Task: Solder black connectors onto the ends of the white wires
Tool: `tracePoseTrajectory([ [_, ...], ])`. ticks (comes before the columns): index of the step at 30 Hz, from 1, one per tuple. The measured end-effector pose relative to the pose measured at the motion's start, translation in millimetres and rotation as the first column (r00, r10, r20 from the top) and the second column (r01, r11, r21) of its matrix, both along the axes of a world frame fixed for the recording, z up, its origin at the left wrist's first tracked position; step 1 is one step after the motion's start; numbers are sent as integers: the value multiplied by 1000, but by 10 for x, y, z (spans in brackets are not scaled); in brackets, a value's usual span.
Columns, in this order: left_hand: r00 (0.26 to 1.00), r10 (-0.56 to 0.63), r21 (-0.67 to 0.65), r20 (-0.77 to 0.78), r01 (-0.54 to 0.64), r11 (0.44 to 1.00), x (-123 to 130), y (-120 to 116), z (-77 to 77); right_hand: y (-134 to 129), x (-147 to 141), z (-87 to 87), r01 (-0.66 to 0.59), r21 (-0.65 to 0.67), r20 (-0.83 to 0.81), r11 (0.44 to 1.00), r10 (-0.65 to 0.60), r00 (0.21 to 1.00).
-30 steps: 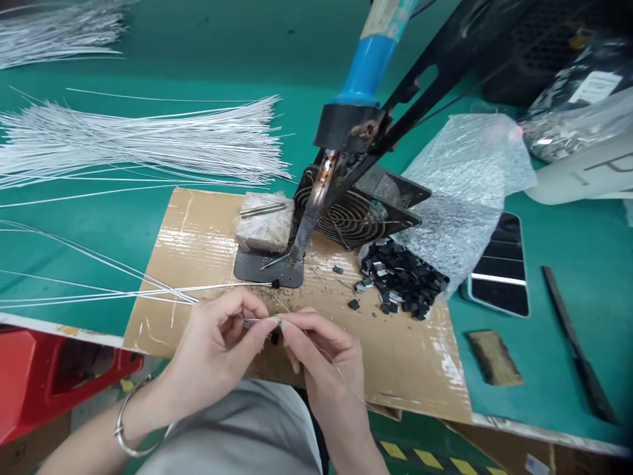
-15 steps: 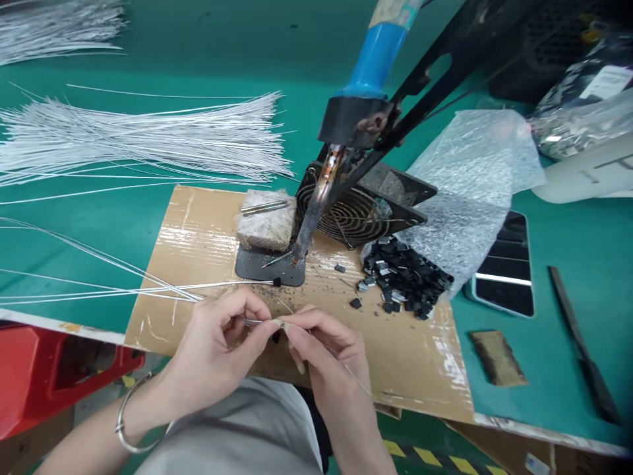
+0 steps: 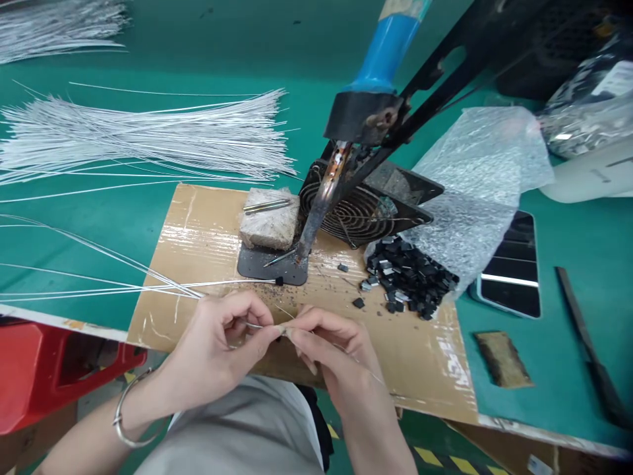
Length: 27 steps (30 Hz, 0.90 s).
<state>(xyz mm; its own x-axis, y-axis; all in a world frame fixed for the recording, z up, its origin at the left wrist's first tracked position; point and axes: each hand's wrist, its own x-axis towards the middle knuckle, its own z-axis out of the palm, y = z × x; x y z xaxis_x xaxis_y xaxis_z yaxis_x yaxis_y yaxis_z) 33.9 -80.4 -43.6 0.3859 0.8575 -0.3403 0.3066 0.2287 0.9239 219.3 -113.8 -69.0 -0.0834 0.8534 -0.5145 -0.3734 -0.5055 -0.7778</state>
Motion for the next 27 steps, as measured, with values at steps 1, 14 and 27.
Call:
tracePoseTrajectory([
  [1, 1000, 1, -4, 2, -1, 1000, 2, -2, 0, -1, 0, -1, -2, -5, -1, 1000, 2, 1000],
  [14, 993, 111, 36, -36, -110, 993, 33, -42, -55, -87, -96, -125, 64, 99, -77, 993, -57, 995],
  [27, 993, 107, 95, -42, -103, 990, 21, -66, -94, -49, -143, -130, 118, 71, -90, 991, -111, 990],
])
